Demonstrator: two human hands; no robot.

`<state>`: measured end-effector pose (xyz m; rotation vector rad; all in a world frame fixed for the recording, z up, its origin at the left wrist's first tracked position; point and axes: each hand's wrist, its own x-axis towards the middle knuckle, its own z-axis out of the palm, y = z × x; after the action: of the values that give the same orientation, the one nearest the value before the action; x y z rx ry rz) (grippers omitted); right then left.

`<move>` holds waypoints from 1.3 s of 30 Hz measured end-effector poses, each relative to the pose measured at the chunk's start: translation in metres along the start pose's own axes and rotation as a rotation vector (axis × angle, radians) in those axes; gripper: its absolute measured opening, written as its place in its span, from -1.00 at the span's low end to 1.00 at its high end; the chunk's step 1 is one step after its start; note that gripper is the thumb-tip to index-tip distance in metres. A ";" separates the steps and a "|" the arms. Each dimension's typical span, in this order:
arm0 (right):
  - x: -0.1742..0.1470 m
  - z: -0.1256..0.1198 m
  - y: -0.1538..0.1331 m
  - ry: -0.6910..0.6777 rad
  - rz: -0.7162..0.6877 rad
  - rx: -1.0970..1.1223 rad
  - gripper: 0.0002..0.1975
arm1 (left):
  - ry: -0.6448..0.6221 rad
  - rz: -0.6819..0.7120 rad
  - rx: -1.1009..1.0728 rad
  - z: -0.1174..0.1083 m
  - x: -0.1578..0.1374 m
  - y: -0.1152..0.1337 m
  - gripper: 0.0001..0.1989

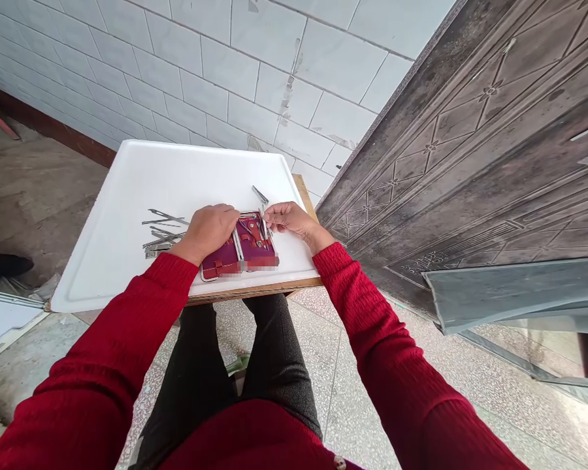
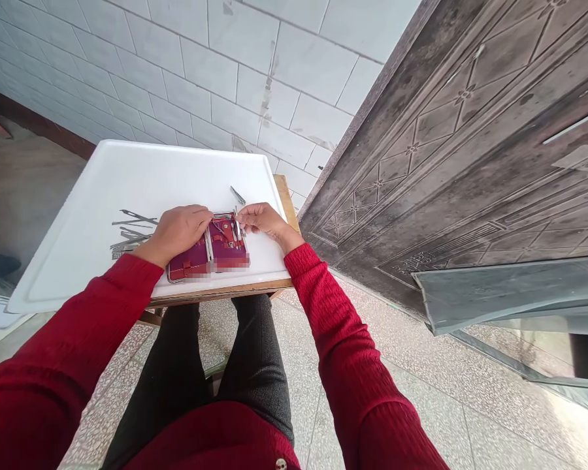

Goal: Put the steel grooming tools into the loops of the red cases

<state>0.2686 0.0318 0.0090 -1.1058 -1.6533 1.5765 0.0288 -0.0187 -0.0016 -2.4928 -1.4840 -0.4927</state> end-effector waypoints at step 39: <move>-0.018 -0.020 -0.017 0.503 0.140 -1.263 -0.78 | 0.007 -0.015 -0.036 -0.003 -0.001 0.000 -0.65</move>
<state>0.2919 0.0272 0.0303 -1.9991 -2.1730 0.0587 0.0275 -0.0204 0.0004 -2.5064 -1.5057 -0.5350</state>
